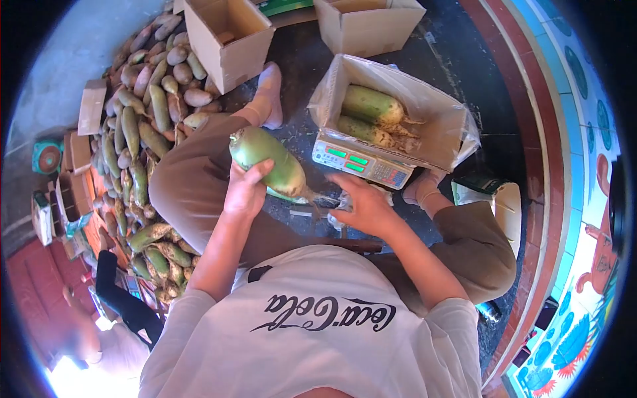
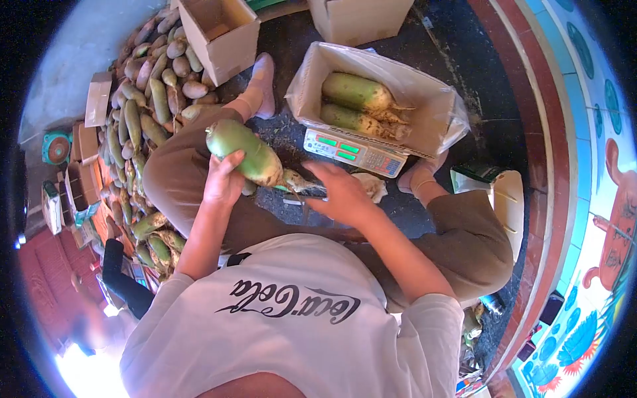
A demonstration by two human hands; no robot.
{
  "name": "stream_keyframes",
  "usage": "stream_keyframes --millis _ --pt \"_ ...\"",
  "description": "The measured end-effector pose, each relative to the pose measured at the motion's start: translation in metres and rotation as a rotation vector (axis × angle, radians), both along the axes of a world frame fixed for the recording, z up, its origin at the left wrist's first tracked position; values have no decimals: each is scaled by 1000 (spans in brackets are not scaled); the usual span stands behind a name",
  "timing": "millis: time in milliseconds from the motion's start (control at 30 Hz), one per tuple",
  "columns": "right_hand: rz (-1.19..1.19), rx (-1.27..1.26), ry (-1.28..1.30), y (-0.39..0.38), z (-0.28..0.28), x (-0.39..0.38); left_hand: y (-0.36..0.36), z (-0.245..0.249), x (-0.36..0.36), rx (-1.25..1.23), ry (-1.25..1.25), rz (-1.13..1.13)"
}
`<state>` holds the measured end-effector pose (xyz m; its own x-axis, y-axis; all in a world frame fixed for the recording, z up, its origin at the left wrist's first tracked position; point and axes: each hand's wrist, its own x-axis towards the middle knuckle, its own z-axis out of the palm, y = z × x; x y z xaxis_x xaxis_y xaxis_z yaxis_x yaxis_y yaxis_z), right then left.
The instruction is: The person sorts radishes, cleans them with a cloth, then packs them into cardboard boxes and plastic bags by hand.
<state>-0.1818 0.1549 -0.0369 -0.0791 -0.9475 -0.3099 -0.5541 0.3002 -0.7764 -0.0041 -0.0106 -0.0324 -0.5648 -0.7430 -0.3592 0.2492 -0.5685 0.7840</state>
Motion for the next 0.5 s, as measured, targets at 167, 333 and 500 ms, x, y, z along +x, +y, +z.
stream_keyframes --millis 167,333,500 --pt "-222 -192 -456 -15 41 16 22 52 -28 75 216 -109" --pt "-427 -174 -600 2 74 -11 21 56 -53 -44 181 -379" --pt "-335 -184 68 22 139 -90 9 61 -89 -505 0 -500"
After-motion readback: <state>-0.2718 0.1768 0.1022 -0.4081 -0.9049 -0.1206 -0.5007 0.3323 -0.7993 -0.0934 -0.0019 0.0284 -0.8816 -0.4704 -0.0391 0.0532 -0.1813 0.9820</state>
